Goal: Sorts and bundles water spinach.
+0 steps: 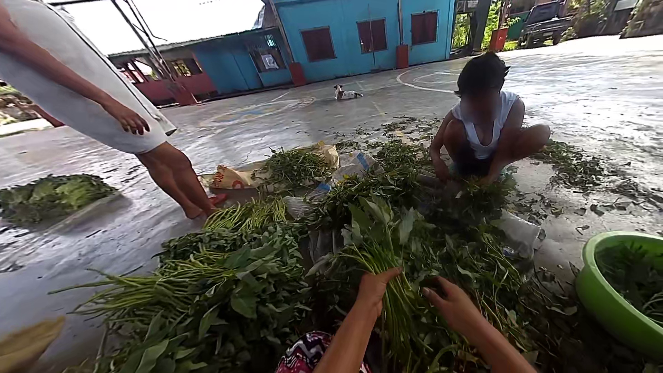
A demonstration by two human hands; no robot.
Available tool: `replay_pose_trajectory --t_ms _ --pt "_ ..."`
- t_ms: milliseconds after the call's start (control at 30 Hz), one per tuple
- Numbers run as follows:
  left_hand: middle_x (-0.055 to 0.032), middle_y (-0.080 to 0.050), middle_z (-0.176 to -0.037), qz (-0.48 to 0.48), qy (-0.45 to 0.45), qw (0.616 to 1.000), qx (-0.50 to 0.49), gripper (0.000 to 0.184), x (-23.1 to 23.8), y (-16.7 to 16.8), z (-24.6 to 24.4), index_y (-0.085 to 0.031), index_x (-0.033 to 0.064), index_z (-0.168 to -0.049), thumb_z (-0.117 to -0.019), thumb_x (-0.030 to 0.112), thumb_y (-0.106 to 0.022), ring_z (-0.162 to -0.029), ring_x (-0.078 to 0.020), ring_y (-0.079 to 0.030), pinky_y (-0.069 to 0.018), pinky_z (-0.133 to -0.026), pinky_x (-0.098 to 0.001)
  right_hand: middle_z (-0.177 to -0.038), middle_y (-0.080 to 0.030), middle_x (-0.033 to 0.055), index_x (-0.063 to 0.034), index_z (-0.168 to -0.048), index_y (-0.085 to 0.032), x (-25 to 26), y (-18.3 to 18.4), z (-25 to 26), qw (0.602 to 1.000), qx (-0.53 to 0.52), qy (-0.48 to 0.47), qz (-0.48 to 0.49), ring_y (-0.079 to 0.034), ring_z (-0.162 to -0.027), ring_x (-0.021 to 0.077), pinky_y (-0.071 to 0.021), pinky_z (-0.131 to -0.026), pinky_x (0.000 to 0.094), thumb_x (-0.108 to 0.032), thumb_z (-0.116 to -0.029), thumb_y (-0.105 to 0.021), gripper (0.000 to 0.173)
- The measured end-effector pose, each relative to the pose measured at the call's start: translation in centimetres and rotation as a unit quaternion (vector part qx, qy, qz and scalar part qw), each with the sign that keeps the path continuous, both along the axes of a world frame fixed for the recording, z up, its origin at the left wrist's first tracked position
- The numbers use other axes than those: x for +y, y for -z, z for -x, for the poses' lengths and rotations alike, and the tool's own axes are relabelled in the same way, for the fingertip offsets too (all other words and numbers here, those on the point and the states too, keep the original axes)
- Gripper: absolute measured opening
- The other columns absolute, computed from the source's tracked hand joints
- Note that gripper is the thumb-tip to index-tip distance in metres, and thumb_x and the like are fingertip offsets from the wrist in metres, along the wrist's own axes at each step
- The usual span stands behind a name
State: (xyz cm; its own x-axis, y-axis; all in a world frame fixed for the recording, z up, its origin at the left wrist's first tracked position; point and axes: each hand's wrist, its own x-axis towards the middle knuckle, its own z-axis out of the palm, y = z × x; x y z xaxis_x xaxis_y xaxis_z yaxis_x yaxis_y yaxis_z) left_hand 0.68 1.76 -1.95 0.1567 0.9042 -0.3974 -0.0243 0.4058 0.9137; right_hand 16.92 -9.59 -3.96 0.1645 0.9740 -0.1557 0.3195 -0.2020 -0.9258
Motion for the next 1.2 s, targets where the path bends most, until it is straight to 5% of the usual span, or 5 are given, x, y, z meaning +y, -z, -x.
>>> replay_pose_trajectory --t_ms 433,533,633,867,1200 --pt "-0.0221 -0.065 -0.120 -0.064 -0.124 0.990 -0.030 0.055 2.3 0.0 1.8 -0.054 -0.0049 -0.133 -0.0866 0.008 -0.081 -0.109 -0.0282 -0.066 -0.0557 -0.093 -0.0450 -0.099 -0.066 0.0194 0.0015 -0.107 -0.068 1.1 -1.1 0.1 0.964 -0.169 -0.115 0.169 -0.064 -0.094 0.0329 -0.0501 -0.087 0.0546 -0.028 -0.0944 -0.073 0.032" --pt "-0.0215 -0.064 -0.123 -0.058 -0.109 0.992 -0.028 0.056 2.3 -0.1 1.6 -0.053 -0.0025 -0.136 -0.0888 0.011 -0.080 -0.111 -0.0294 -0.064 -0.0543 -0.094 -0.0469 -0.109 -0.068 0.0182 -0.0035 -0.126 -0.064 -0.9 -0.3 -1.1 0.980 -0.130 -0.091 0.120 -0.066 -0.101 0.0309 -0.0512 -0.093 0.0517 -0.025 -0.0925 -0.076 0.042" --pt "-0.0203 -0.067 -0.117 -0.029 -0.097 0.994 -0.052 0.052 1.6 -0.5 1.3 -0.055 -0.0024 -0.132 -0.0889 0.013 -0.080 -0.105 -0.0281 -0.067 -0.0567 -0.091 -0.0461 -0.126 -0.063 0.0209 -0.0176 -0.155 -0.036 -1.3 0.2 -1.5 0.987 -0.069 -0.124 0.079 -0.067 -0.105 0.0329 -0.0546 -0.093 0.0532 -0.030 -0.0966 -0.071 0.070" --pt "-0.0200 -0.071 -0.102 0.006 -0.030 0.996 -0.086 0.033 0.8 -0.9 1.4 -0.060 -0.0040 -0.124 -0.0971 0.011 -0.069 -0.089 -0.0276 -0.072 -0.0608 -0.080 -0.0418 -0.093 -0.063 0.0083 -0.0089 -0.132 -0.061 1.3 -0.4 0.5 0.994 -0.007 -0.101 0.037 -0.057 -0.077 0.0161 -0.0503 -0.078 0.0372 -0.035 -0.1056 -0.056 0.038" --pt "-0.0219 -0.071 -0.095 0.044 -0.021 0.990 -0.136 0.022 0.7 -0.9 1.5 -0.061 -0.0068 -0.117 -0.0994 0.007 -0.063 -0.082 -0.0304 -0.072 -0.0621 -0.075 -0.0432 -0.129 -0.061 0.0146 -0.0109 -0.126 -0.070 0.2 -1.8 1.7 0.981 -0.192 0.037 -0.012 -0.061 -0.118 0.0269 -0.0503 -0.103 0.0444 -0.026 -0.1039 -0.058 0.029"
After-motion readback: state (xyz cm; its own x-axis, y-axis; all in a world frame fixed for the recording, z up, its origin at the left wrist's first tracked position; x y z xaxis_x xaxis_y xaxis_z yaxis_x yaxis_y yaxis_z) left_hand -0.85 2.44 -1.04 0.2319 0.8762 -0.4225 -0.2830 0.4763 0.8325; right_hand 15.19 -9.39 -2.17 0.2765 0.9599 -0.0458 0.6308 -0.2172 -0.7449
